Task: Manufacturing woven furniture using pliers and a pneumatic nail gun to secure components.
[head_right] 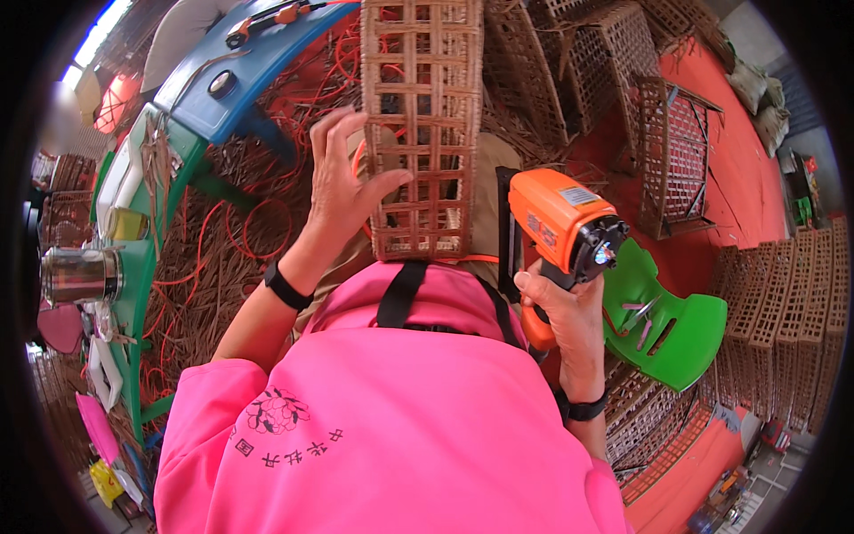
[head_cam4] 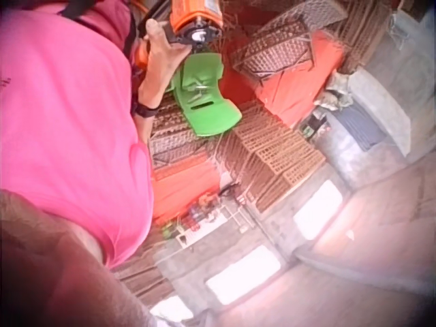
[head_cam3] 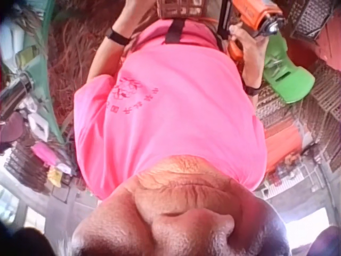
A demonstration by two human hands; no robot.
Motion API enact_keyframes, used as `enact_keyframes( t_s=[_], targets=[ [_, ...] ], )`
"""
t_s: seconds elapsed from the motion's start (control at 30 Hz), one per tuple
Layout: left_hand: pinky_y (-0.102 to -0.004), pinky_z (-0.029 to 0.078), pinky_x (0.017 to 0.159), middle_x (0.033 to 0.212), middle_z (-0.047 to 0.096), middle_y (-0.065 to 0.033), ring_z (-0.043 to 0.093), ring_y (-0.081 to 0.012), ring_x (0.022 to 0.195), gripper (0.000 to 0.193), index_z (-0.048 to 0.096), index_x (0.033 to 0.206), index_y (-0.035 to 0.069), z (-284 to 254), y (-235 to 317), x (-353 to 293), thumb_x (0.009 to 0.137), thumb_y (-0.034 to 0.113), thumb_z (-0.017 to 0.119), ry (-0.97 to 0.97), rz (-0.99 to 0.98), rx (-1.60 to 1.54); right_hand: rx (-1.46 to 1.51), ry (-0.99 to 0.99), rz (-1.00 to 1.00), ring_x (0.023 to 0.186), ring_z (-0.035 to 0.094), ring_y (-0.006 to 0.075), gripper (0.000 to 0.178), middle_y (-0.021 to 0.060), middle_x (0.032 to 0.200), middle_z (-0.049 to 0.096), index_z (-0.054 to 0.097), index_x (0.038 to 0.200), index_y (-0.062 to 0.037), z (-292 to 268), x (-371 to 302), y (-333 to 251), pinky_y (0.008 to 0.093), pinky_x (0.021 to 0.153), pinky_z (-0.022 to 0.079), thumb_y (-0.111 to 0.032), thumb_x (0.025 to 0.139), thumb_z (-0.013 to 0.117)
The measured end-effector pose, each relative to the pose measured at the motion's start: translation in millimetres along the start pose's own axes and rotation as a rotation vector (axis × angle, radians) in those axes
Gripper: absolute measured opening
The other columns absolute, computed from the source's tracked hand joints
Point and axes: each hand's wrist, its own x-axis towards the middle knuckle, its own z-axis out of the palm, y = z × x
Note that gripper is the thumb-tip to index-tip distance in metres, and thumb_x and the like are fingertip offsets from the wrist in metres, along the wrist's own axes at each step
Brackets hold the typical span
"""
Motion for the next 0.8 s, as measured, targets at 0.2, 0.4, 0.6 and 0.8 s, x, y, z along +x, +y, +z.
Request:
enact_keyframes(
  t_s=[0.2, 0.4, 0.6, 0.8],
  targets=[
    [-0.0395, 0.051, 0.079, 0.103, 0.06, -0.0166, 0.061, -0.03, 0.088, 0.058, 0.057, 0.121, 0.0, -7, -10, -59, 0.078, 0.028, 0.084, -0.217, -0.381, -0.158, -0.048, -0.096, 0.034, 0.063, 0.059, 0.0084, 0.043, 0.001, 0.077, 0.063, 0.062, 0.118, -0.0014, 13, 5, -11, 0.0242, 0.061, 0.05, 0.002, 0.077, 0.076],
    [-0.041, 0.05, 0.076, 0.103, 0.058, -0.0176, 0.061, -0.0327, 0.087, 0.048, 0.065, 0.11, -0.001, 2, -9, -48, 0.08, 0.033, 0.08, -0.204, -0.4, -0.154, -0.157, -0.273, 0.048, 0.064, 0.059, 0.009, 0.041, 0.0033, 0.08, 0.064, 0.06, 0.114, -0.0019, 30, 14, -22, 0.0238, 0.063, 0.048, -0.006, 0.077, 0.076],
    [-0.0355, 0.052, 0.071, 0.101, 0.06, -0.0139, 0.064, -0.0234, 0.084, 0.045, 0.067, 0.111, -0.003, 15, -14, -20, 0.081, 0.027, 0.081, -0.121, -0.385, -0.049, -0.161, -0.264, 0.048, 0.063, 0.059, 0.0101, 0.036, 0.0039, 0.079, 0.064, 0.06, 0.111, -0.0015, 51, 22, -31, 0.0248, 0.062, 0.048, -0.006, 0.078, 0.075],
    [-0.0339, 0.049, 0.07, 0.086, 0.06, -0.0119, 0.061, -0.0225, 0.075, 0.037, 0.068, 0.097, -0.002, 23, -33, 8, 0.081, 0.028, 0.082, -0.202, -0.339, -0.042, -0.107, -0.277, -0.004, 0.061, 0.06, 0.0074, 0.014, 0.0007, 0.071, 0.065, 0.068, 0.087, -0.0036, 55, 35, -31, 0.0234, 0.059, 0.048, -0.008, 0.08, 0.08]
  ],
)
